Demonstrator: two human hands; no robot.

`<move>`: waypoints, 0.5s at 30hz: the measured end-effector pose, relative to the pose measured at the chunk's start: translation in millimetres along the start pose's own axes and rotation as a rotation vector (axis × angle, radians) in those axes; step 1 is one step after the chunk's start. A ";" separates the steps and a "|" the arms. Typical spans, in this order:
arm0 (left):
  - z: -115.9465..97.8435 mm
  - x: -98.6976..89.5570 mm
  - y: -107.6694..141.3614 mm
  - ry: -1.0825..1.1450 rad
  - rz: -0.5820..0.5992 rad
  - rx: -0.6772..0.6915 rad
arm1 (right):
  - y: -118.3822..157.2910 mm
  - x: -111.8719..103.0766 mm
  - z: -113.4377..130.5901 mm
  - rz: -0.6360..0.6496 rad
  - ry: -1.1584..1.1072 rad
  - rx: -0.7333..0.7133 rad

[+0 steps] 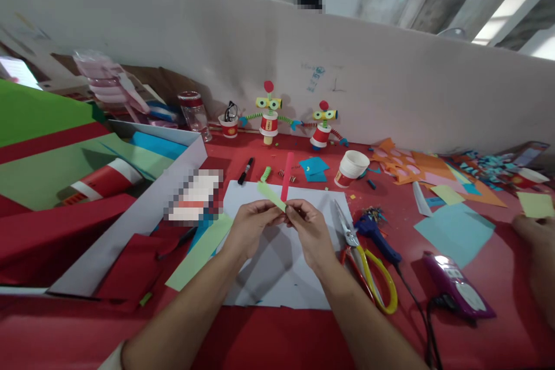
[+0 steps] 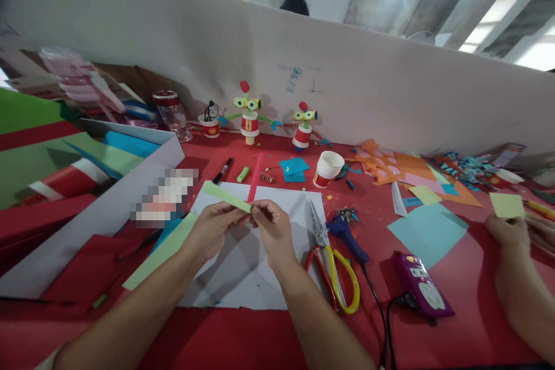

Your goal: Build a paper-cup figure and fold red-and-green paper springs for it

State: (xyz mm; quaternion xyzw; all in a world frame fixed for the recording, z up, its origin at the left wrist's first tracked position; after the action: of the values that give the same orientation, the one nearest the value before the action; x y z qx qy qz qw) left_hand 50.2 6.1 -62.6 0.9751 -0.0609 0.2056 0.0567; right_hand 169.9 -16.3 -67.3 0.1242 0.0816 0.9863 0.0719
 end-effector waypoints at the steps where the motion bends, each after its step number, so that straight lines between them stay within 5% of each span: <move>1: 0.4 -0.3 0.3 -0.007 0.004 0.002 | -0.3 -0.1 0.1 -0.004 0.006 -0.002; 15: 1.6 3.8 1.7 -0.019 0.016 0.026 | -1.3 0.0 -1.8 -0.075 0.071 -0.061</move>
State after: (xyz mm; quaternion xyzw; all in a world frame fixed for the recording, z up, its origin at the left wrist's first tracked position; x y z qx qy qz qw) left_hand 54.1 3.8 -62.4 0.9771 -0.0664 0.1977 0.0418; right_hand 169.6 -15.3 -69.3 0.0839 0.0585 0.9887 0.1096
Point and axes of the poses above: each hand's wrist, its own y-axis away from the middle knuckle, its own x-axis out of the palm, z = x × y, the point moved 1 cm from there along -y, towards the middle knuckle, and after that the axes turned 8 degrees about x, right-handed, at the moved point
